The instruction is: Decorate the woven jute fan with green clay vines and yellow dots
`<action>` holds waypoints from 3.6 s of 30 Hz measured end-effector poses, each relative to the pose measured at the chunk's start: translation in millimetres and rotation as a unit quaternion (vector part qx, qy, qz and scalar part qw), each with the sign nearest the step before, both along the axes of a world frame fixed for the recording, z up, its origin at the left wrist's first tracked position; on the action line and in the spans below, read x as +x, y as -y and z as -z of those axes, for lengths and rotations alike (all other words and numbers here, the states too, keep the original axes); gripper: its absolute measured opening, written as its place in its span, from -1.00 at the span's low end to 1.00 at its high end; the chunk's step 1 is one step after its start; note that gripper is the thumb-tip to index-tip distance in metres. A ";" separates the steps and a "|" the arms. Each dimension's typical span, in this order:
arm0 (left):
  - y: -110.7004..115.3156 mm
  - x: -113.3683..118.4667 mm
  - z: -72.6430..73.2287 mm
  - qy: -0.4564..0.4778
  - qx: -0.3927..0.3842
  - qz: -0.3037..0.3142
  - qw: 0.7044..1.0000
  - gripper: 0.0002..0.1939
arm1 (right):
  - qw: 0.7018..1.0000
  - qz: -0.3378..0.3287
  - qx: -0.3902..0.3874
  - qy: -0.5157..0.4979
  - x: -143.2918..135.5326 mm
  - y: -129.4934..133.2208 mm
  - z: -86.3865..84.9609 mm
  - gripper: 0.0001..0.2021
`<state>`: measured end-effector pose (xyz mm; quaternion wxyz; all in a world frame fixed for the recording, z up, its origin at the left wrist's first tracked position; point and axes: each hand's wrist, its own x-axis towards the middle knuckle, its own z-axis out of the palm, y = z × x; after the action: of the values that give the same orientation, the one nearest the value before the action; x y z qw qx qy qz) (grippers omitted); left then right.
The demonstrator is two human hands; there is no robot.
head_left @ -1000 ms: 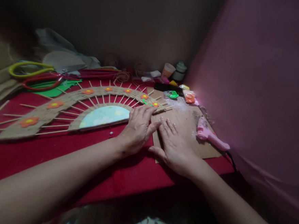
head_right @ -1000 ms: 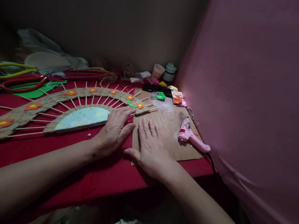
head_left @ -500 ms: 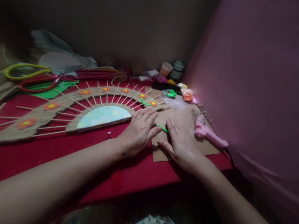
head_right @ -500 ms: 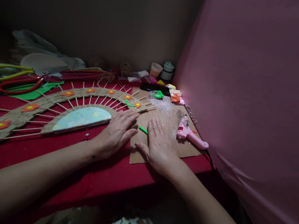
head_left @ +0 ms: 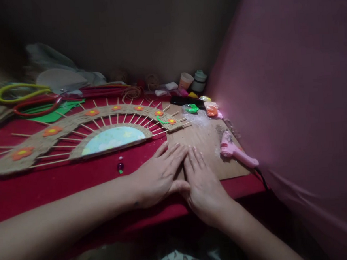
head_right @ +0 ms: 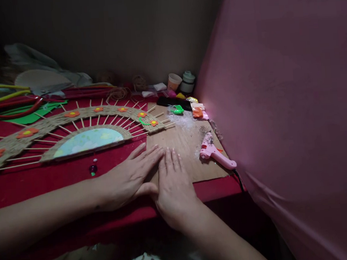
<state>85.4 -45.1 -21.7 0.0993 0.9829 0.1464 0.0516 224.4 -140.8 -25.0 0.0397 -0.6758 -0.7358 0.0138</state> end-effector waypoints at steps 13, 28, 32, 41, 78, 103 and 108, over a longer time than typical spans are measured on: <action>4.8 2.4 6.3 0.014 0.066 -0.055 0.996 -0.12 | 1.000 0.023 0.007 0.018 9.9 -10.9 -5.9 -0.24; -17.6 -11.3 -3.1 0.111 0.007 -0.145 0.983 -0.19 | 0.999 0.020 0.033 0.025 13.3 -29.2 -21.1 -0.39; -17.7 -15.9 -4.5 0.129 0.001 -0.161 0.978 -0.35 | 0.997 0.026 0.061 0.031 9.3 -36.0 -24.1 -0.70; -18.6 -11.7 -0.8 0.139 0.010 -0.146 0.979 -0.45 | 0.990 0.046 0.099 0.084 28.9 -40.3 -14.6 -0.79; -11.3 7.9 5.2 0.006 0.114 -0.113 0.987 -0.18 | 0.997 0.064 -0.003 0.039 26.3 -28.3 -14.9 -0.24; -17.4 -4.4 6.8 0.215 -0.024 -0.136 0.967 -0.40 | 0.999 0.041 -0.032 0.000 0.3 -8.0 -7.9 -0.05; -15.7 -2.3 6.3 0.217 -0.051 -0.134 0.965 -0.44 | 0.999 0.043 -0.017 -0.012 10.2 -31.8 -10.6 -0.12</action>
<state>83.0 -29.3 -28.1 0.1711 0.9129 0.2545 0.2693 234.5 -109.0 -14.4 0.0369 -0.7073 -0.7052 0.0327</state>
